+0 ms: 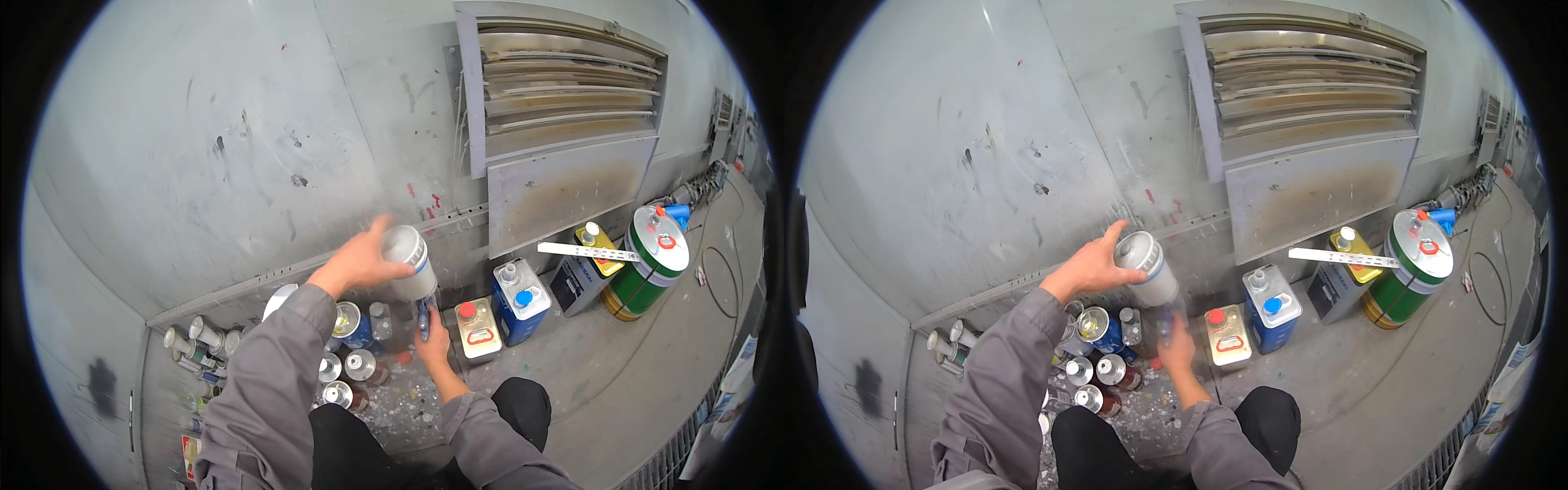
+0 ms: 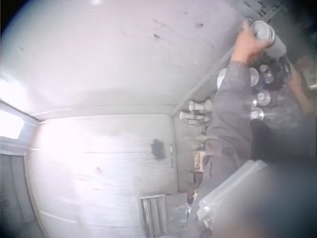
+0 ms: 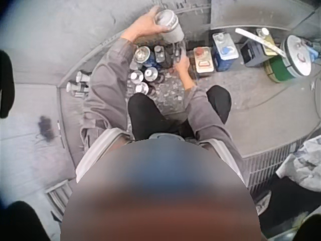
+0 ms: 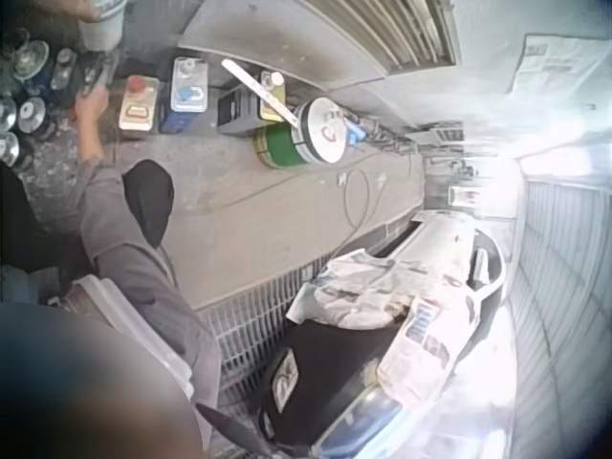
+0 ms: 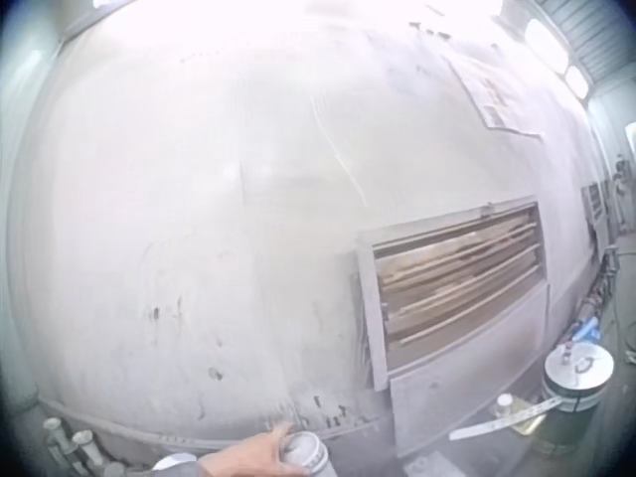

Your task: The person mixes white paint in a small container using a metal stir stick, pours it into a spray gun cup, and then sprays the front bumper of a car in a paint booth. The car is masked with newspaper and tape.

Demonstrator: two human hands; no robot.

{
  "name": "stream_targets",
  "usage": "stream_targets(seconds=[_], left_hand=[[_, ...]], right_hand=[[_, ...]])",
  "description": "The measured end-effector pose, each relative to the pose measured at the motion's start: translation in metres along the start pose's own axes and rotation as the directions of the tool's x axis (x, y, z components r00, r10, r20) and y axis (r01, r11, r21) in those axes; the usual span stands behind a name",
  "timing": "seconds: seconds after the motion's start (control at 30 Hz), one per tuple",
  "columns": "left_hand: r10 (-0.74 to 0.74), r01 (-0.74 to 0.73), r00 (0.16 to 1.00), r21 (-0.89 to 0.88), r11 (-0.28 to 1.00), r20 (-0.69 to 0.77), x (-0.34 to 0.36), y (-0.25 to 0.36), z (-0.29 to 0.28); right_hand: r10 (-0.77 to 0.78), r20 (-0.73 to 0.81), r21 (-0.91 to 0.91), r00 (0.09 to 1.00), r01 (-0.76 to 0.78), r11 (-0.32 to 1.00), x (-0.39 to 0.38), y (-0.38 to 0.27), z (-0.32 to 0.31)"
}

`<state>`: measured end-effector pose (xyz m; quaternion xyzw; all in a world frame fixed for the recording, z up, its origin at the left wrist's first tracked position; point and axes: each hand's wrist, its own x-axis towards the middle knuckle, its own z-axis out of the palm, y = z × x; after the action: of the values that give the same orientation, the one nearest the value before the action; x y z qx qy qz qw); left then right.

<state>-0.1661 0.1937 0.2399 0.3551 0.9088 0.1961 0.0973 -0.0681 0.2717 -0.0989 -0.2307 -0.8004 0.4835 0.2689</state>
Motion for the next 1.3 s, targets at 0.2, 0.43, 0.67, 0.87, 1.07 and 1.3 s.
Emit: stream_targets(seconds=[0.2, 0.43, 0.67, 0.87, 1.07, 1.3], left_hand=[[0.099, -0.201, 0.946, 0.318, 0.927, 0.309, 0.032, 0.017, -0.022], [-0.057, -0.075, 0.945, 0.383, 0.921, 0.323, 0.041, 0.053, -0.023], [-0.174, 0.079, 0.97, 0.458, 0.885, 0.169, 0.038, 0.071, -0.008], [-0.357, 0.293, 0.93, 0.405, 0.866, 0.091, 0.037, 0.083, 0.004], [0.113, -0.28, 0.865, 0.284, 0.917, 0.489, 0.048, 0.04, -0.011], [0.21, -0.169, 0.963, 0.225, 0.96, -0.17, 0.026, 0.012, 0.056]], right_hand=[[0.019, -0.002, -0.034, 1.0, -0.019, 0.999, 0.0, 0.0, 0.001], [-0.059, -0.053, 0.021, 0.997, 0.06, 0.998, -0.004, 0.001, 0.002], [-0.051, -0.044, 0.016, 0.998, 0.052, 0.999, -0.003, -0.003, 0.0], [-0.034, -0.035, 0.025, 0.999, 0.034, 0.999, -0.004, -0.006, -0.003], [-0.004, 0.005, -0.005, 1.0, 0.004, 1.0, -0.002, -0.006, -0.004], [0.107, 0.113, -0.077, 0.988, -0.098, 0.992, 0.001, 0.003, 0.002]])
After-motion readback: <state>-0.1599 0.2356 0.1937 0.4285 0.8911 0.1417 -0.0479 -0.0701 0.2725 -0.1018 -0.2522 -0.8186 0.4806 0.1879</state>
